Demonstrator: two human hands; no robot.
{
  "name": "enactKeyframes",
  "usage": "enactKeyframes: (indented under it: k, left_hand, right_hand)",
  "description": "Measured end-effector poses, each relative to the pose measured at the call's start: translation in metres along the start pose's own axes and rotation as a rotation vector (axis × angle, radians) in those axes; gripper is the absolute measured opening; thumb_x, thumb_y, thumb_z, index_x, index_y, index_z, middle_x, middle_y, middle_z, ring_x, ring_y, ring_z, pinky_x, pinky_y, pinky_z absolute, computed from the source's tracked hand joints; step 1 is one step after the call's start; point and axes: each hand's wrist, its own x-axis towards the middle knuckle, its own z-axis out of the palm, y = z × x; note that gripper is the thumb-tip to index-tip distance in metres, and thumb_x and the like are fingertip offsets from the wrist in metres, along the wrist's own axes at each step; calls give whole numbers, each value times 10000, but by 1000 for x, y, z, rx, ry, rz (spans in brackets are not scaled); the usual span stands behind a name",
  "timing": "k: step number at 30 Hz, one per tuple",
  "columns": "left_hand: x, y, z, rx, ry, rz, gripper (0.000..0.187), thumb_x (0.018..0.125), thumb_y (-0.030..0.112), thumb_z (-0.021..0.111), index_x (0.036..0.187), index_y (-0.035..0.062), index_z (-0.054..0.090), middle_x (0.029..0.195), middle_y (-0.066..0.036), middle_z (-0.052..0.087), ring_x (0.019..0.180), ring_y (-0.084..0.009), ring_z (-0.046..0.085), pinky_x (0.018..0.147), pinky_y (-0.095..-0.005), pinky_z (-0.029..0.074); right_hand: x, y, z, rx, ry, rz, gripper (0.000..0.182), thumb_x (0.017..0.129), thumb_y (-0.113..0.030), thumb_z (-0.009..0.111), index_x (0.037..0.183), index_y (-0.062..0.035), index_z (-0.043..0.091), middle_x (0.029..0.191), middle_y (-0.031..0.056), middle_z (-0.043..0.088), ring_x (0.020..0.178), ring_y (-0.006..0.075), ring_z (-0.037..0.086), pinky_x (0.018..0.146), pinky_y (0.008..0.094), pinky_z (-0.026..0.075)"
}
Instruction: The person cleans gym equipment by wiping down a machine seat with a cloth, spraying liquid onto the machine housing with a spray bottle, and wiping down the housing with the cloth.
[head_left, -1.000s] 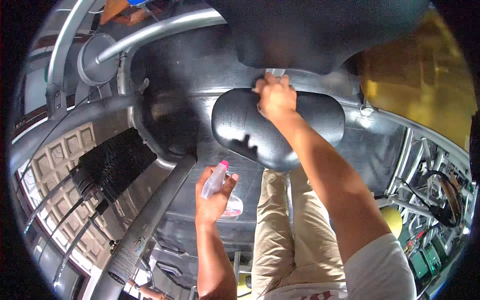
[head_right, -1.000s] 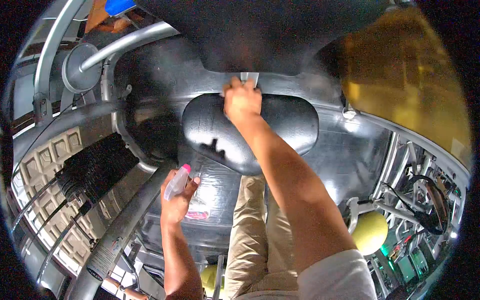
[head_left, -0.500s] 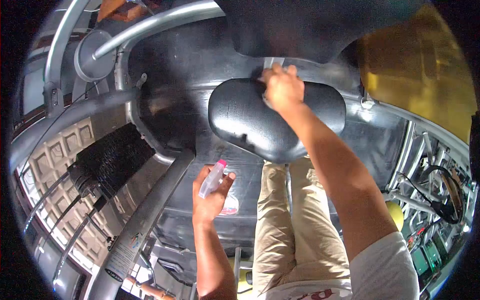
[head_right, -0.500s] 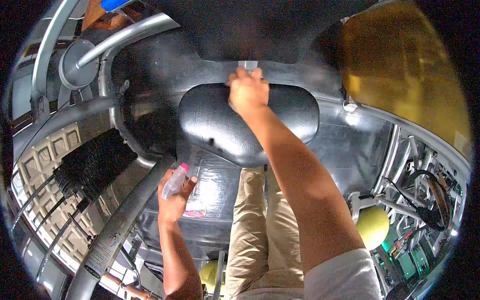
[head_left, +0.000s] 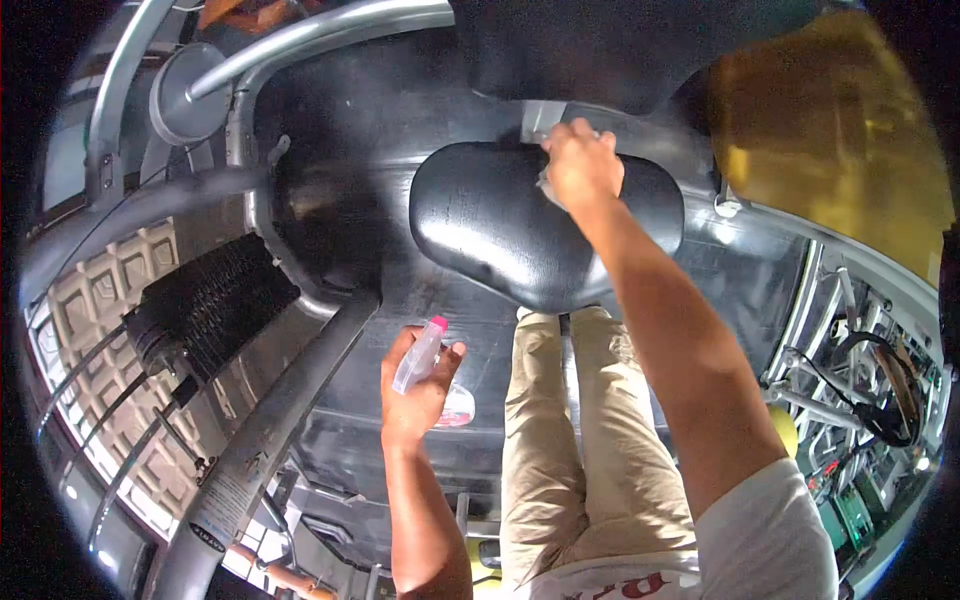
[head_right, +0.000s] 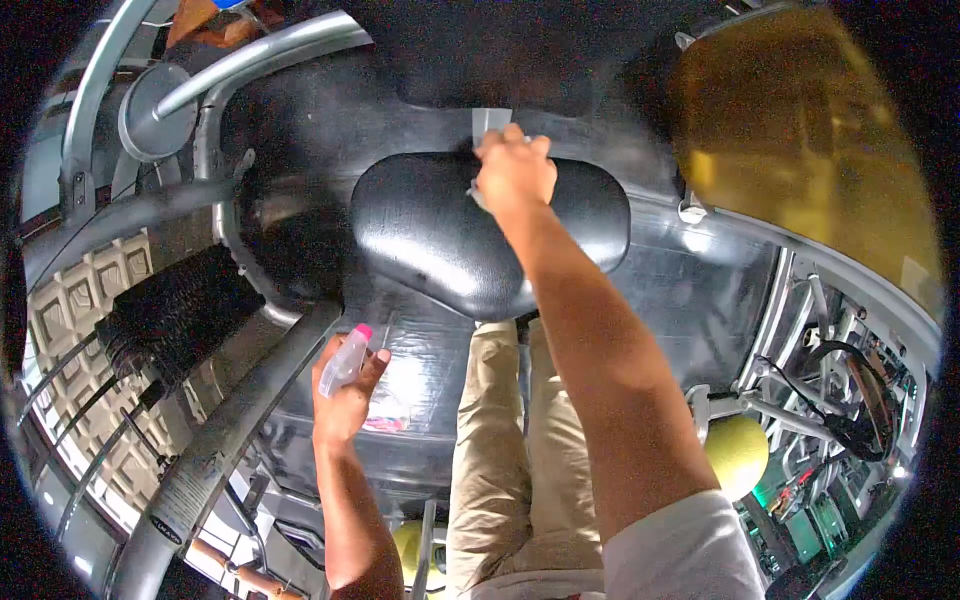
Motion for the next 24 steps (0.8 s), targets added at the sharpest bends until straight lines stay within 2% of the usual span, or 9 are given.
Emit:
enactKeyframes:
  k: [3, 6, 8, 11, 13, 16, 18, 20, 24]
  left_hand:
    - [-11, -5, -3, -25, 36, -8, 288, 898, 218, 816, 892, 28, 601, 741, 10, 566, 682, -92, 492, 628, -269, 438]
    - [-25, -15, 0, -48, 73, -43, 266, 902, 198, 807, 912, 28, 603, 749, 23, 563, 685, -81, 485, 628, -256, 430]
    - [-35, -26, 6, -50, 106, -56, 256, 901, 185, 805, 921, 29, 603, 751, 27, 565, 685, -76, 485, 630, -251, 430]
    - [-55, -33, 23, -99, 135, -80, 244, 895, 163, 803, 931, 29, 602, 739, 30, 549, 679, -76, 478, 627, -258, 426]
    - [-70, -35, 38, -154, 188, -82, 226, 904, 149, 790, 925, 30, 600, 730, 27, 543, 666, -76, 479, 609, -257, 419]
    - [-94, -50, 62, -217, 267, -70, 208, 914, 139, 776, 906, 37, 595, 729, 21, 548, 643, -74, 492, 582, -251, 420]
    - [-104, -61, 73, -280, 318, -64, 205, 915, 128, 775, 886, 46, 589, 728, 12, 561, 616, -74, 504, 553, -254, 423]
    - [-110, -81, 87, -292, 394, -30, 212, 910, 130, 782, 879, 49, 589, 728, 9, 567, 608, -76, 506, 546, -258, 425]
    - [-122, -79, 92, -316, 415, -14, 214, 905, 131, 781, 871, 48, 586, 743, 8, 572, 660, -78, 522, 605, -261, 441]
  right_hand:
    - [-36, 13, 7, 50, 71, -204, 172, 868, -208, 709, 1036, -176, 696, 1130, 35, 622, 1022, 357, 597, 766, 486, 595]
    - [-109, 26, -11, 168, -16, -272, 122, 878, -180, 699, 998, -166, 691, 1102, 32, 621, 963, 377, 587, 751, 503, 583]
    - [-148, 33, -23, 221, -102, -239, 99, 883, -161, 690, 981, -154, 689, 1097, 44, 618, 911, 379, 584, 773, 497, 580]
    - [-180, 47, -30, 237, -151, -221, 133, 898, -153, 683, 1026, -118, 670, 1068, 80, 618, 945, 396, 600, 797, 487, 577]
    - [-190, 47, -43, 241, -274, -147, 199, 908, -178, 692, 1089, -101, 662, 1108, 111, 637, 1046, 419, 605, 857, 479, 560]
    - [-194, 55, -30, 363, -242, -123, 260, 907, -193, 702, 1139, -84, 663, 1147, 148, 652, 1063, 425, 621, 918, 480, 537]
    - [-189, 57, -35, 514, -354, -26, 353, 895, -202, 712, 1193, -25, 646, 1122, 243, 684, 1059, 417, 665, 948, 453, 521]
    - [-175, 49, -56, 600, -582, 115, 380, 886, -204, 718, 1209, -20, 645, 1154, 265, 684, 1113, 407, 661, 950, 440, 522]
    - [-152, 24, -46, 550, -409, -169, 376, 878, -185, 702, 1214, -28, 644, 1179, 228, 687, 1081, 391, 666, 957, 446, 523]
